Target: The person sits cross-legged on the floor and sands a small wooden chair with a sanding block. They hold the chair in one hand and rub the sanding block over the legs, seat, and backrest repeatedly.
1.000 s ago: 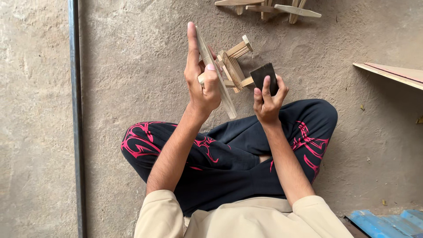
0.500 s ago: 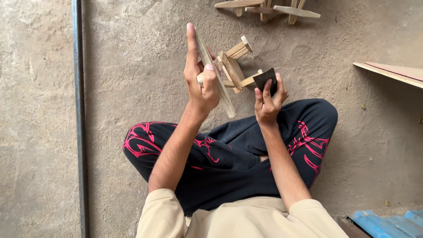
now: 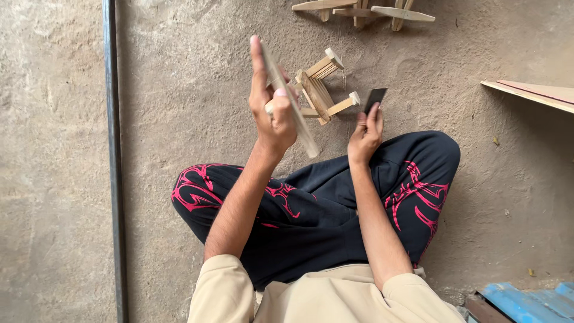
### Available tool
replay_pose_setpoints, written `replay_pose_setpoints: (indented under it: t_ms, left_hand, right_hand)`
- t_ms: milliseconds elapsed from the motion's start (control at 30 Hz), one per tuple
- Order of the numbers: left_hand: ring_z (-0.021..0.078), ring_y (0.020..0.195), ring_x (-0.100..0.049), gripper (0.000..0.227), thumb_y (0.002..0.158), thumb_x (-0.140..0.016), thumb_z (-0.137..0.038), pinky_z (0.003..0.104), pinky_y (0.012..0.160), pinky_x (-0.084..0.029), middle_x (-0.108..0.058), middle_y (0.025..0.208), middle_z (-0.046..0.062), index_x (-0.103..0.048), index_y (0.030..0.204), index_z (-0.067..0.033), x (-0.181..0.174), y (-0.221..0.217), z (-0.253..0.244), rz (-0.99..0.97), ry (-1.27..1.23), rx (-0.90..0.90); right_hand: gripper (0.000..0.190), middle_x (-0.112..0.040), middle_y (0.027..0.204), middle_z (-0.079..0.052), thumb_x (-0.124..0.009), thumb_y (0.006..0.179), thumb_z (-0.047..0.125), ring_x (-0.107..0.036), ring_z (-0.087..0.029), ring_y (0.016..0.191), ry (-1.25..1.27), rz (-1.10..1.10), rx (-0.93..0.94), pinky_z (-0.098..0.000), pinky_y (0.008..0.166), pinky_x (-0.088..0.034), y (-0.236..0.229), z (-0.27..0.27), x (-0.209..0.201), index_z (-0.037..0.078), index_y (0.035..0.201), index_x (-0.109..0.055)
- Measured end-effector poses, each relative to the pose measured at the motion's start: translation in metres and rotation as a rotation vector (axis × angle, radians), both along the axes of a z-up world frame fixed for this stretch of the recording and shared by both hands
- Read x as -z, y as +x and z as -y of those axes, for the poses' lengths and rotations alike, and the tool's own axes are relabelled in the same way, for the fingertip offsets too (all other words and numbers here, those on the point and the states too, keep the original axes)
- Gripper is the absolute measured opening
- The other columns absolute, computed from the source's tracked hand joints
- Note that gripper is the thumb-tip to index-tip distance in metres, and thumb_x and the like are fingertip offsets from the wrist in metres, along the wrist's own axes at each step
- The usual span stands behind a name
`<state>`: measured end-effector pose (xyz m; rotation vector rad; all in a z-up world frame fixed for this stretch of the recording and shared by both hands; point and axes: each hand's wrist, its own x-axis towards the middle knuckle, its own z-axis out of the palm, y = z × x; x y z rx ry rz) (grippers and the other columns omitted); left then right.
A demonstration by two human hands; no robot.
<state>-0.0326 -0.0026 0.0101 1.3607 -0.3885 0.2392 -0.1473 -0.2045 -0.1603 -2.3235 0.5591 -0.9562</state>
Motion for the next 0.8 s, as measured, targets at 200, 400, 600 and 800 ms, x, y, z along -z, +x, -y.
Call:
replay_pose_setpoints:
  t_ms: [200, 400, 600, 800]
  left_hand:
    - [0.0173, 0.087, -0.061, 0.089, 0.098, -0.054, -0.036, 0.029, 0.066, -0.054, -0.052, 0.111, 0.012, -0.011, 0.17, -0.0091, 0.013, -0.035, -0.023, -0.192, -0.263, 0.015]
    - [0.0188, 0.079, -0.058, 0.088, 0.094, -0.052, -0.029, 0.04, 0.088, -0.059, -0.049, 0.11, 0.01, -0.012, 0.17, -0.0085, 0.051, -0.082, -0.039, -0.164, -0.471, -0.168]
    - [0.0202, 0.07, -0.056, 0.083, 0.094, -0.041, -0.02, 0.046, 0.087, -0.059, -0.046, 0.096, 0.008, -0.015, 0.171, -0.0034, 0.07, -0.091, -0.042, -0.129, -0.53, -0.307]
    - [0.0223, 0.065, -0.056, 0.081, 0.089, -0.037, -0.015, 0.049, 0.078, -0.058, -0.049, 0.101, 0.011, -0.015, 0.166, -0.0011, 0.08, -0.084, -0.053, -0.201, -0.618, -0.39]
  right_hand:
    - [0.047, -0.064, 0.135, -0.023, -0.056, 0.111, 0.024, -0.071, -0.024, 0.101, 0.709, 0.017, -0.005, -0.0321, 0.084, -0.059, 0.018, -0.02, -0.022, 0.003, 0.153, -0.053]
    - [0.042, -0.051, 0.149, -0.021, -0.053, 0.109, 0.023, -0.069, -0.028, 0.106, 0.4, 0.069, -0.129, -0.0364, 0.088, -0.058, -0.01, -0.081, -0.044, -0.002, 0.143, -0.057]
    - [0.038, -0.053, 0.145, -0.027, -0.057, 0.111, 0.021, -0.064, -0.037, 0.122, 0.101, 0.082, -0.19, -0.0431, 0.104, -0.054, 0.015, -0.053, -0.046, -0.005, 0.138, -0.064]
    - [0.041, -0.058, 0.142, -0.02, -0.053, 0.105, 0.022, -0.062, -0.032, 0.111, 0.148, -0.039, -0.27, -0.0404, 0.092, -0.055, 0.019, -0.052, -0.041, 0.0, 0.139, -0.062]
